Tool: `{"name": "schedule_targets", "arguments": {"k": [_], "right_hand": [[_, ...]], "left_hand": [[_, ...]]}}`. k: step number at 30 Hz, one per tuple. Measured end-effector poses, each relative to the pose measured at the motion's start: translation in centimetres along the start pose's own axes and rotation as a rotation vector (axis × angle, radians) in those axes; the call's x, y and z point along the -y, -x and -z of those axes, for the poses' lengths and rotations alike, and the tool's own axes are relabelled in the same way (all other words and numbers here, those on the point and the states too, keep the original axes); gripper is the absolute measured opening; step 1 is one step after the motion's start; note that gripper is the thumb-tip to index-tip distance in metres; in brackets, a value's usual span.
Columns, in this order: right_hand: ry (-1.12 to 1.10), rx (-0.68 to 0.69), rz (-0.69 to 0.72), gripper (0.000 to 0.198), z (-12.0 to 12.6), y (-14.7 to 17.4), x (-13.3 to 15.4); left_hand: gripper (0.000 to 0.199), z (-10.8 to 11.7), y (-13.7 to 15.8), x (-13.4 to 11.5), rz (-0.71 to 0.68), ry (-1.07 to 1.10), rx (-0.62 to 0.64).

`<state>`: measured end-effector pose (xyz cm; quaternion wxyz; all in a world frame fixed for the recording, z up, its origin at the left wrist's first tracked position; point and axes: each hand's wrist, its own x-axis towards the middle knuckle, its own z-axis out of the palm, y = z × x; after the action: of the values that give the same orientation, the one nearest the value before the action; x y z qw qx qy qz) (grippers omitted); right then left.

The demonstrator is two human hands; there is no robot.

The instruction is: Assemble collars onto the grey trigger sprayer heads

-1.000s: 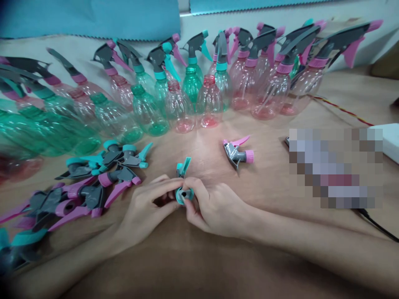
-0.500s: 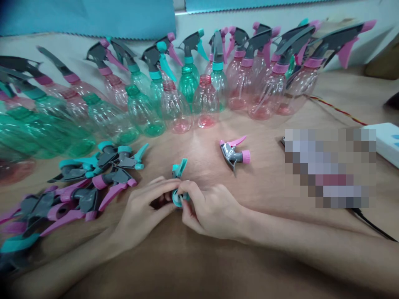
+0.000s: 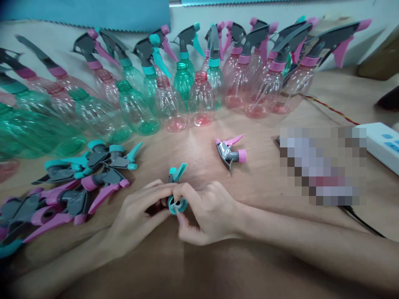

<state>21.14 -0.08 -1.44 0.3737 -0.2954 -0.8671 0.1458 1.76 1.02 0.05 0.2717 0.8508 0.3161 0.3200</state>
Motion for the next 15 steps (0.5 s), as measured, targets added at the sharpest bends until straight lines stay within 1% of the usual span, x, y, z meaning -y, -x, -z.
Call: {"name": "schedule_targets", "arguments": {"k": [10,15], "right_hand": [[-0.024,-0.024,-0.004,0.021,0.05,-0.02,-0.03],[-0.063,-0.007,0.006,0.024,0.16,-0.13,0.08]], "left_hand": [[0.022,-0.02,0.04,-0.04,-0.034,0.007,0.030],[0.022,-0.02,0.03,0.08,-0.044,-0.027,-0.012]]}}
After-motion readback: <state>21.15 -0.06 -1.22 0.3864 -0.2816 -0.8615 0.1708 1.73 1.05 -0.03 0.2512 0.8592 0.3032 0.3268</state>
